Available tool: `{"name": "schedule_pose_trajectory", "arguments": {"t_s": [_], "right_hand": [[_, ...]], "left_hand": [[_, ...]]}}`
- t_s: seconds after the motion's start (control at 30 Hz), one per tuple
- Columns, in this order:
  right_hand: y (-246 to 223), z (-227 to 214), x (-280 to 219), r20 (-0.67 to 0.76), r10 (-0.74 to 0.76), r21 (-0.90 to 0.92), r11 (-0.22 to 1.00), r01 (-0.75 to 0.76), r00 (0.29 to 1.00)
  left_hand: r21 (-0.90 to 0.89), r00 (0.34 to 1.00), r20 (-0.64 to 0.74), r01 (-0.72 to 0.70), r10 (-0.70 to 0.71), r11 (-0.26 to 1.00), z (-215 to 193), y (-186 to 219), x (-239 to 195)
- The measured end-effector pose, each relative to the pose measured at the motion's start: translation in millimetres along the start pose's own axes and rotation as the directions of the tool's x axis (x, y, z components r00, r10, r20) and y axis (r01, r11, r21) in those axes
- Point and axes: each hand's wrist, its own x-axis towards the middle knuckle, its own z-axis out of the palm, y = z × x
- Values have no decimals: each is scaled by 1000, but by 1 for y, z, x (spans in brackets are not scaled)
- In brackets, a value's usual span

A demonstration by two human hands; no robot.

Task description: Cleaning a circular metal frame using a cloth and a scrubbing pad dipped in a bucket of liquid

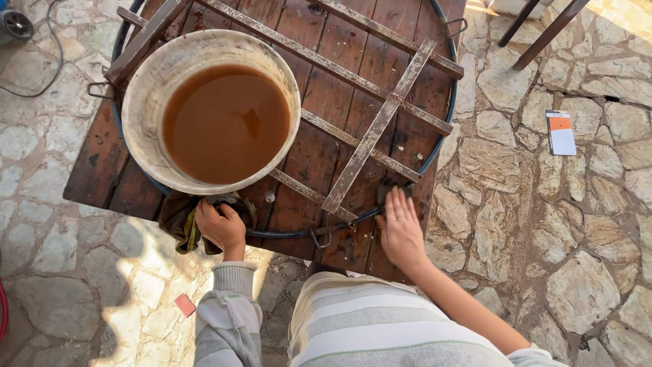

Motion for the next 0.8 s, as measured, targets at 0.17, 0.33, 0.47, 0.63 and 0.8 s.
{"name": "schedule_pose_trajectory", "arguments": {"t_s": [0.17,0.33,0.47,0.63,0.8], "right_hand": [[2,-16,9,168,63,-54,997,-55,984],[-14,-12,-7,158,-62,-32,997,68,985],[4,-13,7,111,43,-41,998,-39,993],[-9,-16,2,47,-120,-46,991,123,992],[-13,-19,-7,171,-63,-54,996,73,983]], "left_hand": [[28,1000,12,5,-6,1000,1,0,-1],[12,1000,-13,-11,12,1000,3,-1,0],[-4,1000,-25,-10,10,1000,3,-2,2],[-2,1000,-29,-7,7,1000,4,-2,0],[-3,1000,-24,4,-4,1000,4,-3,-3]]}}
